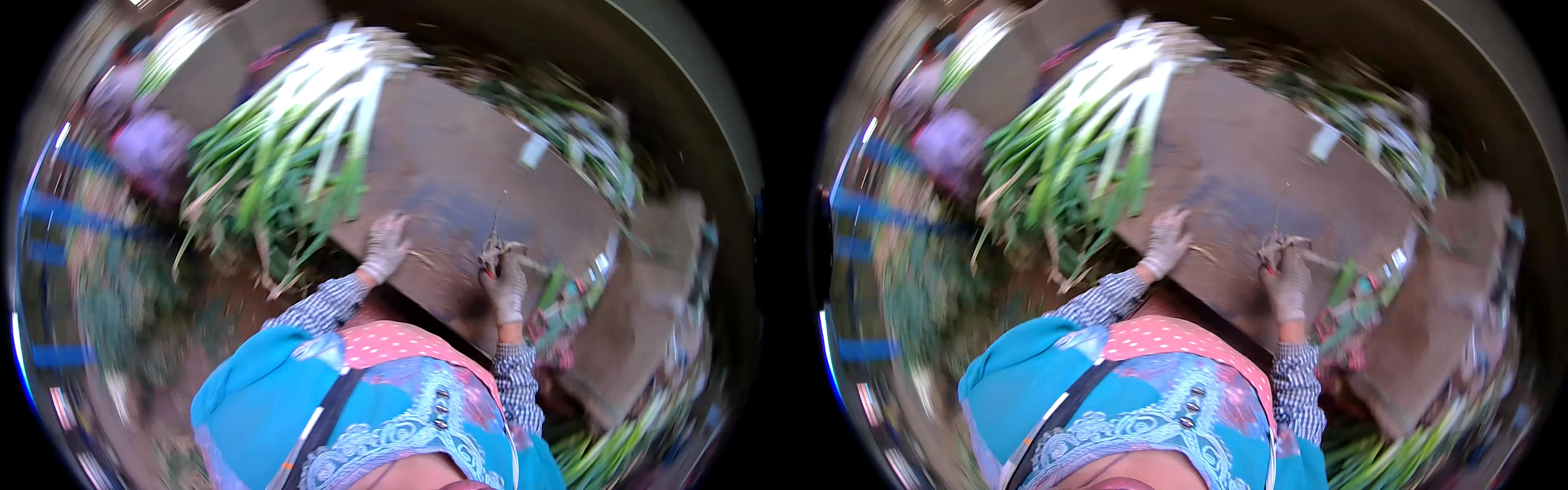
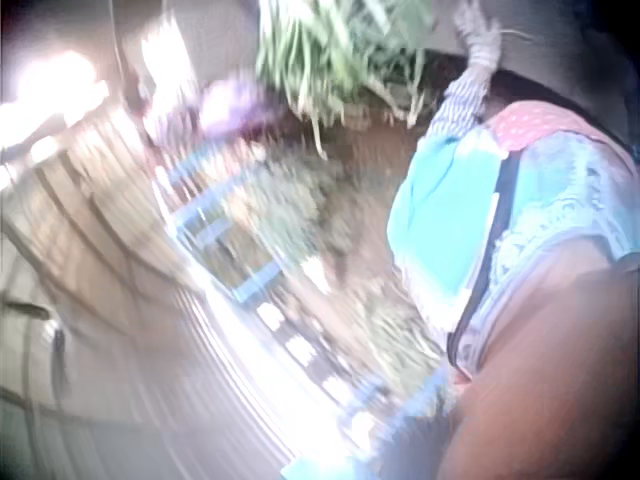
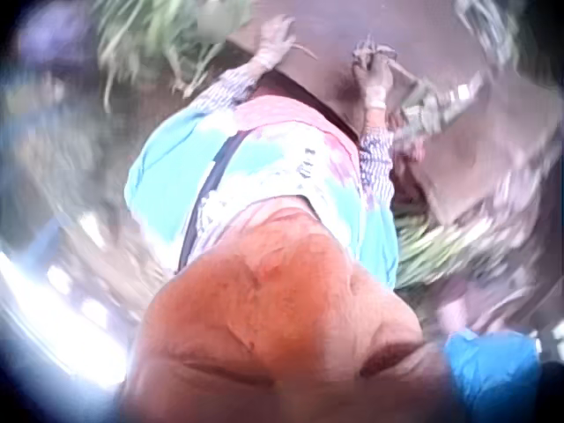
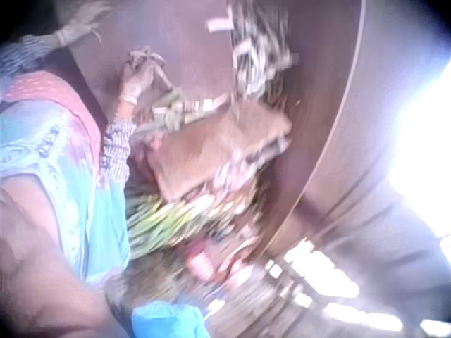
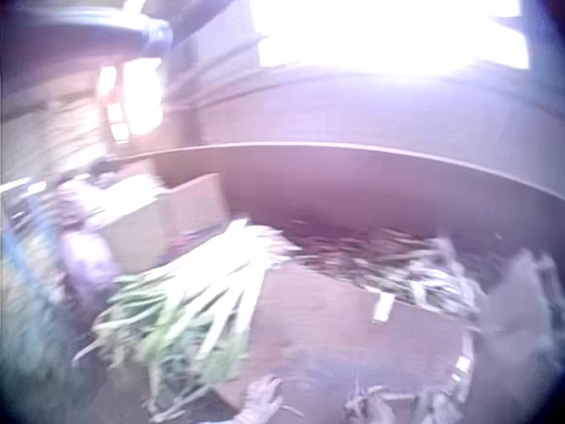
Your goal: The person trims and sorts leeks using a tool, then stacks the trimmed leeks on a work surface.
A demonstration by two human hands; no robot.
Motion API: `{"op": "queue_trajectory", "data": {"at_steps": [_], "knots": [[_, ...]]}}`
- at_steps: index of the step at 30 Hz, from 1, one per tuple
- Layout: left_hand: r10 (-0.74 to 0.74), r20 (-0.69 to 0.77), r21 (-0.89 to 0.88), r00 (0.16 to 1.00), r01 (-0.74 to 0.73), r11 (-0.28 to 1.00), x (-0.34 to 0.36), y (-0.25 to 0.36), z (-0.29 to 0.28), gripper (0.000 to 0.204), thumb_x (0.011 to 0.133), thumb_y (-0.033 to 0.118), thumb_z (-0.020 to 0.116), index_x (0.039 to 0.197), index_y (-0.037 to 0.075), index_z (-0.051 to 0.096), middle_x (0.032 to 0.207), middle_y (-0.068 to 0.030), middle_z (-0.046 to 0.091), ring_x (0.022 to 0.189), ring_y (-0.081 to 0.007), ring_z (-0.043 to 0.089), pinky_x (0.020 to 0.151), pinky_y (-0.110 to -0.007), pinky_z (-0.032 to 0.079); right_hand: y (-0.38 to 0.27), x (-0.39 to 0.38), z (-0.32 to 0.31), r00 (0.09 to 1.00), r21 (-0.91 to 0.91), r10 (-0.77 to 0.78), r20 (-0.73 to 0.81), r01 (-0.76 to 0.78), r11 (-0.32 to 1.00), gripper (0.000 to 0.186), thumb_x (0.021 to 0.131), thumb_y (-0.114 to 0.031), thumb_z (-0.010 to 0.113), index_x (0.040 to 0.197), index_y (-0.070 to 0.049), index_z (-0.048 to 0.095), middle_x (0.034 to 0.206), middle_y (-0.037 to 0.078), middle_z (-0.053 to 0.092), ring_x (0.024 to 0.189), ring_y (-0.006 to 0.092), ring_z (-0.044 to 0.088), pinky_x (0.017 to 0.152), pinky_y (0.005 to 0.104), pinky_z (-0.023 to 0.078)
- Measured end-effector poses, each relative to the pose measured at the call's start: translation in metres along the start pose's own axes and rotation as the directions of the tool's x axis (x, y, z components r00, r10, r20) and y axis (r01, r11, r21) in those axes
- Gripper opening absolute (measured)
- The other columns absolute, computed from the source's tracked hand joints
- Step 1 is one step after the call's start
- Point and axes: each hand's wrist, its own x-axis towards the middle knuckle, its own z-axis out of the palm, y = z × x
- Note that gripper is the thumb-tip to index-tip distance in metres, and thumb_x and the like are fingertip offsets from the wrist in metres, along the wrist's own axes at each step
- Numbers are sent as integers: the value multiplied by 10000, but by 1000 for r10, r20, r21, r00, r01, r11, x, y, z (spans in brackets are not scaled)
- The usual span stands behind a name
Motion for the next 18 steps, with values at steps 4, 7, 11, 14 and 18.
{"op": "queue_trajectory", "data": {"at_steps": [4,7,11,14,18], "knots": [[-139,123,61,983,132,989,16,-24,-4,628,828,299,679,1378,78,473,1381,-197,482,1322,-369,427,1127,-496,290,-41,36,98,921,626,-143,362,-126,769,459,748,-226,716,1147,-40,586,914,196,666,805,337,661,710,426,514],[-187,57,197,981,173,965,26,-51,10,652,801,336,701,1364,87,486,1388,-172,482,1300,-364,450,1115,-494,307,-121,48,91,815,198,-358,456,300,933,462,761,-175,697,1165,19,586,986,172,689,879,280,661,781,360,514],[-176,-84,233,981,191,953,33,-107,-17,588,790,359,716,1289,97,547,1356,-157,519,1266,-333,488,1088,-505,337,-104,84,107,910,-18,-98,403,116,993,509,760,-172,709,1240,-29,618,1064,147,717,933,265,696,821,343,524],[-625,85,-285,776,620,731,41,-179,-102,448,864,248,657,1261,53,587,1277,-225,576,1186,-375,547,1038,-450,429,-60,80,130,920,41,-281,272,281,959,475,761,-183,712,1211,-51,635,1057,161,712,961,303,696,804,352,525],[-368,181,-107,912,390,914,-2,-204,-134,432,909,319,624,1258,65,620,1265,-223,602,1180,-353,561,1038,-426,436,-70,79,147,901,50,-315,298,315,948,445,790,-70,678,1228,-28,614,1091,76,689,970,184,640,856,277,499]]}}
